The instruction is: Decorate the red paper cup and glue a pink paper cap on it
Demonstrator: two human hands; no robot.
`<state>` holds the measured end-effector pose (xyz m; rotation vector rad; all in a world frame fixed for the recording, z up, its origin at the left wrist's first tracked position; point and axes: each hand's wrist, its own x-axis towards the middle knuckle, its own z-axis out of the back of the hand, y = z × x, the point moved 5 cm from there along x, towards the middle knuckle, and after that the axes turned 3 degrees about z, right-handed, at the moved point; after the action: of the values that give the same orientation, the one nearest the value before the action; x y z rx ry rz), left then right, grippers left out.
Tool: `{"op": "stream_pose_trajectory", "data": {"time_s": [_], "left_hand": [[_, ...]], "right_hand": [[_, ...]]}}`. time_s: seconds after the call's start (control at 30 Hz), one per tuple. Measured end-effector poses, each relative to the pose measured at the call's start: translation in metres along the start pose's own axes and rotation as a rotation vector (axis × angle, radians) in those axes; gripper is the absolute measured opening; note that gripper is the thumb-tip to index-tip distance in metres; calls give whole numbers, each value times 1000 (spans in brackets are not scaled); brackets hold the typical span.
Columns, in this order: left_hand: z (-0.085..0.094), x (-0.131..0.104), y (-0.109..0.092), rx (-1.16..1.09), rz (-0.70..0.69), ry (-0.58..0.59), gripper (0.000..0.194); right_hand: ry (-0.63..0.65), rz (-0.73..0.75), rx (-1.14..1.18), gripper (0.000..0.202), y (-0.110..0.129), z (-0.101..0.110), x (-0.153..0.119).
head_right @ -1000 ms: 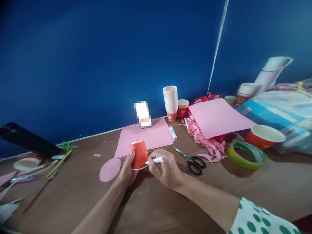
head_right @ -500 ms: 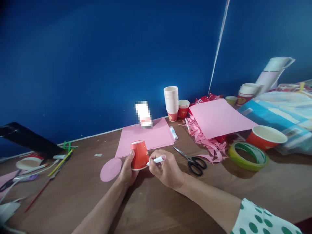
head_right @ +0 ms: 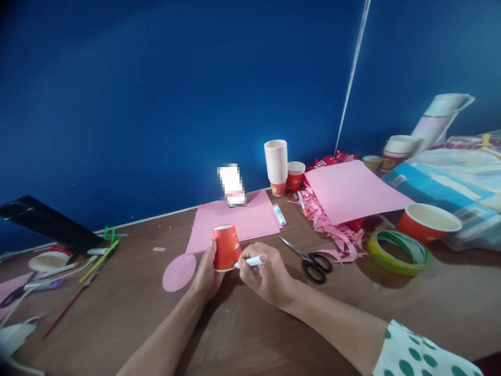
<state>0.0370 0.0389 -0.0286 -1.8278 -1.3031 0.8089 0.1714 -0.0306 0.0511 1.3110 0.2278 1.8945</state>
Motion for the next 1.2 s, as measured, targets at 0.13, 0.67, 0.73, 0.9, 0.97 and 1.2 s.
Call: {"op": "stream_pose_trajectory", "data": {"time_s": [0.13, 0.67, 0.73, 0.9, 0.97, 1.2], "left_hand": [[-1, 0, -1, 29, -28, 28, 33], [-2, -2, -1, 42, -13, 34, 29], [-2, -2, -1, 39, -9, 33, 29], [-1, -2, -2, 24, -15, 8, 27], [-1, -2, -2, 21, -16, 11, 26], [-1, -1, -2, 29, -54, -41, 29]], "right_hand": [[-18, -2, 7, 19, -2, 0, -1], [-78, -8, 19, 17, -4, 6, 1], [-82, -9, 12, 17, -4, 6, 1], [-50, -10, -2, 16, -4, 2, -1], [-10, -19, -6, 18, -5, -1, -1], [0, -27, -17, 20, -3, -1, -1]]}}
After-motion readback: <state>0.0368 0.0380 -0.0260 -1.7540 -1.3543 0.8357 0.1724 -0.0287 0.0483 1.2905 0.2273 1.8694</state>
